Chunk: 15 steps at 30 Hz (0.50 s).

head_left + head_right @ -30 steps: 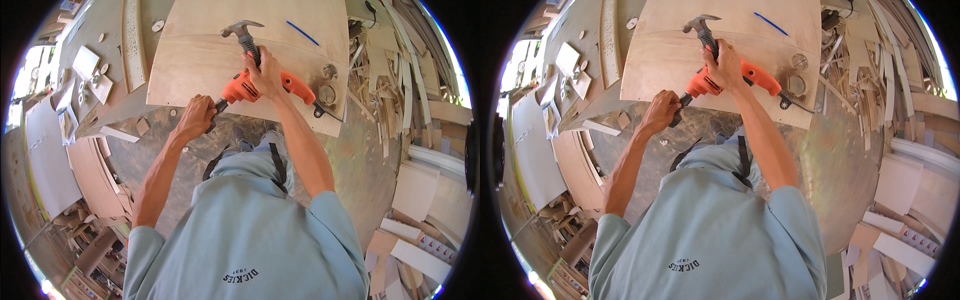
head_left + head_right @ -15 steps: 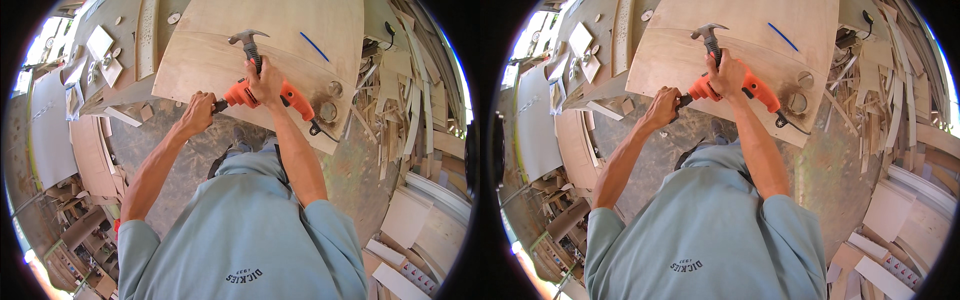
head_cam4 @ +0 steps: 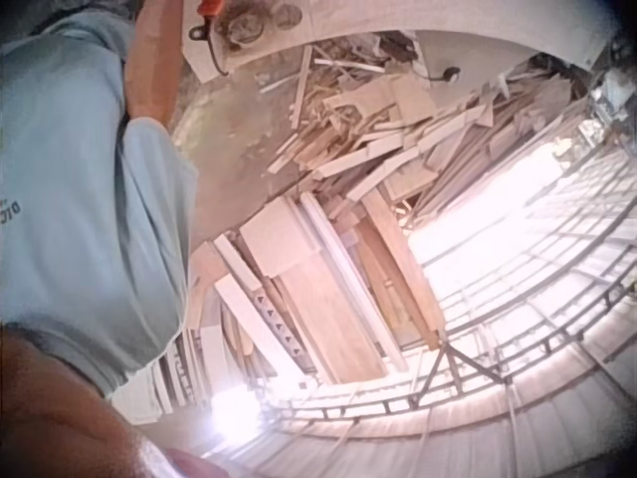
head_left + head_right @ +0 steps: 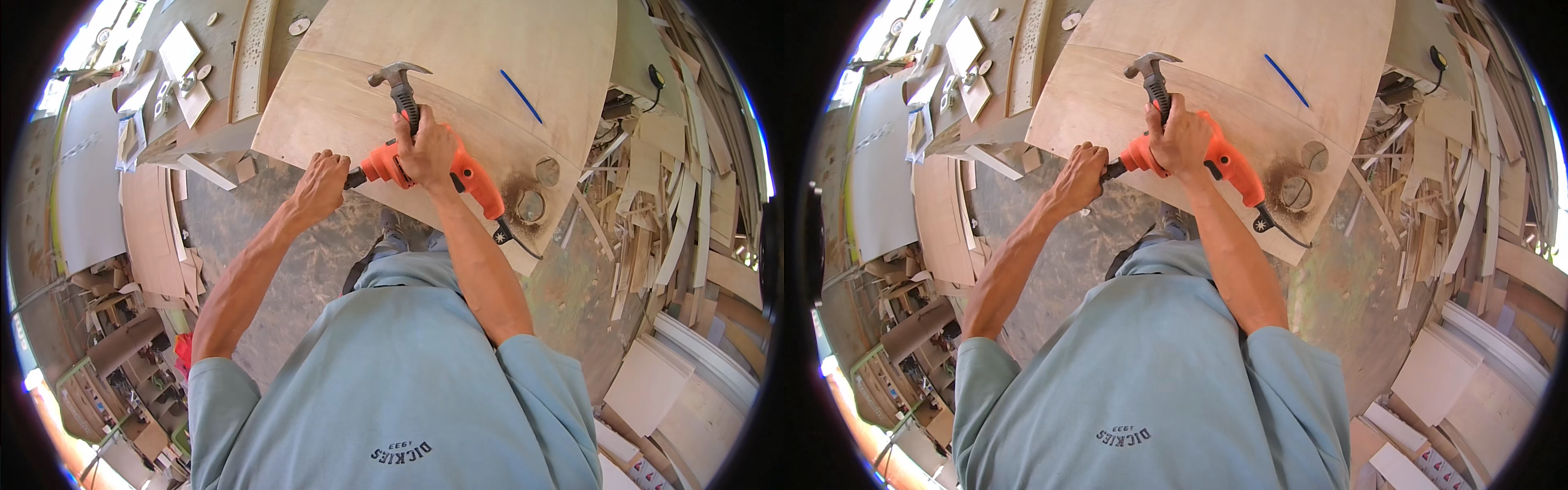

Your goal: The person uses a power drill with a hole saw attachment to cut a circular opening into a large plywood board, using a hammer to tap the attachment and clear debris during the process.

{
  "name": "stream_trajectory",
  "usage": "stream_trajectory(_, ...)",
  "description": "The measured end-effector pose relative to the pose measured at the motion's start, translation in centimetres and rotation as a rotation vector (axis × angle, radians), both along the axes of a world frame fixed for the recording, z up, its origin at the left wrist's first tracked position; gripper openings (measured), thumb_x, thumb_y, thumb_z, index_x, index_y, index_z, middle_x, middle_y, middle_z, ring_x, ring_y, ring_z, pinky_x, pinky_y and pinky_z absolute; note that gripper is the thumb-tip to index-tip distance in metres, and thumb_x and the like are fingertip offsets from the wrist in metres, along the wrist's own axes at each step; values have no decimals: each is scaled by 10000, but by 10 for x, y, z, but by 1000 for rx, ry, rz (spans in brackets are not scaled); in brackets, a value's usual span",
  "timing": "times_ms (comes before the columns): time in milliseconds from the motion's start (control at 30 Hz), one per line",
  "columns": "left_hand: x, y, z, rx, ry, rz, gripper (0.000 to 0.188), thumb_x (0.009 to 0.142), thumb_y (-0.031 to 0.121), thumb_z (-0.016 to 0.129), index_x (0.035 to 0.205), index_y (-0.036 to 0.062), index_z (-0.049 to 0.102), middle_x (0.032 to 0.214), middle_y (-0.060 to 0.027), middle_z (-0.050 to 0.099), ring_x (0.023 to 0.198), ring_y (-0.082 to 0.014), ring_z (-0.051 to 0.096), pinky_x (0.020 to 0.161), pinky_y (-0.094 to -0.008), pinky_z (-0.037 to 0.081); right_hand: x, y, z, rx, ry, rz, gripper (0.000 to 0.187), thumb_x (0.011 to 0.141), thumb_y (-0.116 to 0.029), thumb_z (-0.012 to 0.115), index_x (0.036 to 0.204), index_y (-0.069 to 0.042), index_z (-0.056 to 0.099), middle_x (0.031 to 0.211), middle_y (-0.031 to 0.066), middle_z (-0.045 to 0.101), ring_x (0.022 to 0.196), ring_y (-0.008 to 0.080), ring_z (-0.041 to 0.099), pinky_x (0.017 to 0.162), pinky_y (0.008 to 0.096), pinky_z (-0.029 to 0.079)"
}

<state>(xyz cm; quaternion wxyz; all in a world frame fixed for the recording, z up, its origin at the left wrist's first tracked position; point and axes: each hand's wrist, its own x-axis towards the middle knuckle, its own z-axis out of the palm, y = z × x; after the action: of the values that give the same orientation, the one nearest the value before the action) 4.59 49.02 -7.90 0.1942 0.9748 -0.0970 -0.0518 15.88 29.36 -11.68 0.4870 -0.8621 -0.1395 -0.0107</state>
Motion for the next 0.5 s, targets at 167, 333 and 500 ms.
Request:
stream_trajectory(167, -5, 1, -2, -121, 90, 152, 114, 751, -69, 672, 840, -31, 611, 772, -212, 630, 831, -406, 597, 793, -479, 465, -1, 6, -2, -62, -56, -25, 345, 997, -418, 596, 938, -78, 595, 613, 94, 641, 526, 317, 630, 540, 456, 468)
stream_trajectory(333, 0, 7, 3, -214, 248, 301, 124, 798, -42, 711, 913, -37, 663, 794, -206, 661, 817, -393, 634, 778, -473, 484, 1, 2, -2, 15, -32, 5, 344, 998, -419, 597, 971, -76, 581, 624, 120, 647, 538, 334, 643, 528, 470, 476)
stream_trajectory(500, 2, 8, 4, -137, 202, 230, 104, 789, -46, 715, 883, -34, 674, 801, -202, 670, 827, -386, 643, 785, -469, 490, -2, 1, 1, 2, -21, 10, 348, 1002, -422, 594, 995, -75, 573, 630, 124, 651, 541, 342, 646, 524, 473, 481)
